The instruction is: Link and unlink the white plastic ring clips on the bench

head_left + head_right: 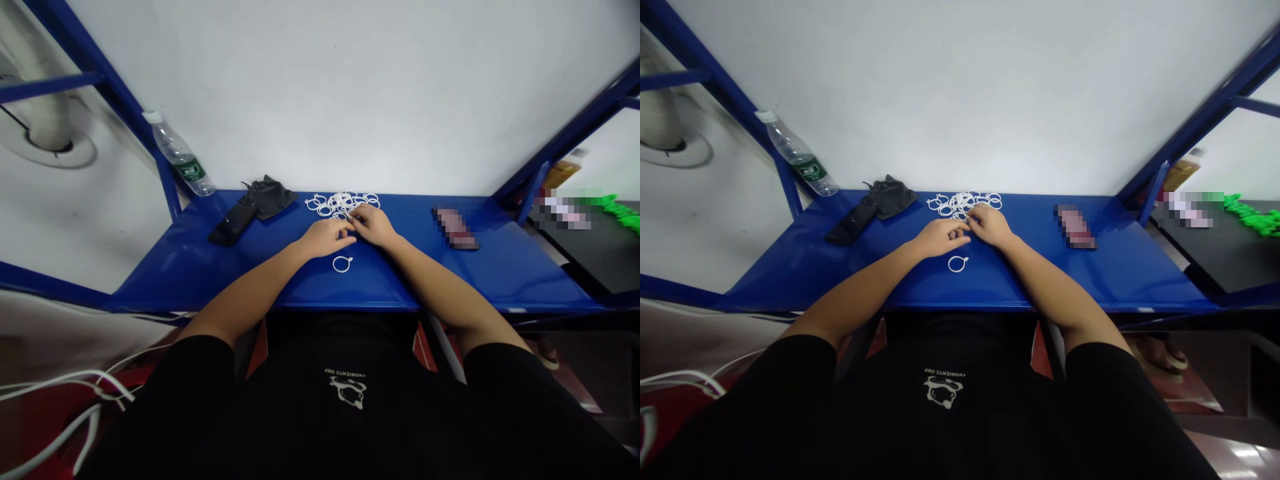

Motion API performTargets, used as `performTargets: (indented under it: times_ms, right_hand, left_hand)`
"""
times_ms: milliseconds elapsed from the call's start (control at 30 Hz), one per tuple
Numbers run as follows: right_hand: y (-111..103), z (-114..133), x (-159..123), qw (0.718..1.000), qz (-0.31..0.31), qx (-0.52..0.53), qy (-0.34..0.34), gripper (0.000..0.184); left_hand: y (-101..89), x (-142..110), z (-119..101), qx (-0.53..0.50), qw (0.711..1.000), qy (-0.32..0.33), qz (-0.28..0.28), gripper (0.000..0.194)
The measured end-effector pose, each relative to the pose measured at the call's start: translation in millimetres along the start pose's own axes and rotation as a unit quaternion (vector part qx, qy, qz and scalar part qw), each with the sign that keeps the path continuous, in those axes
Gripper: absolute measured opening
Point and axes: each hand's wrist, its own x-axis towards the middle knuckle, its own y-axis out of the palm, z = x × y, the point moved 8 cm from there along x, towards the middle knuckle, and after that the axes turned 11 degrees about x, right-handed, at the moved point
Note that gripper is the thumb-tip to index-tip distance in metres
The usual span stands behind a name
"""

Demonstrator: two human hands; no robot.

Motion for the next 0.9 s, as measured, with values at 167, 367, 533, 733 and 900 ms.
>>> performTargets:
  times_ms: [167, 367, 533, 733, 900]
  right_hand:
    - [-5, 29, -2, 0.995, -0.009, 0.064, -0.07, 0.027]
    - [-3, 38, -3, 0.995, -0.006, 0.058, -0.075, 0.032]
    - [-4, 31, -6, 0.995, -0.026, 0.086, -0.046, 0.032]
    - [-1, 28, -8, 0.997, -0.02, 0.071, -0.029, 0.034]
    - [-7, 23, -8, 0.996, -0.051, 0.064, -0.027, 0.031]
  left_hand:
    - [-16.9, 1, 41, -0.049, 0.988, -0.098, -0.108, 0.046]
    - [-13.8, 1, 35, -0.064, 0.991, -0.062, -0.1, 0.036]
    - [-20.9, -1, 31, -0.023, 0.987, -0.058, -0.148, 0.022]
    - [-25.7, -1, 35, -0.019, 0.983, -0.068, -0.17, 0.012]
    - [-25.1, 0, 25, -0.023, 0.988, -0.035, -0.146, 0.016]
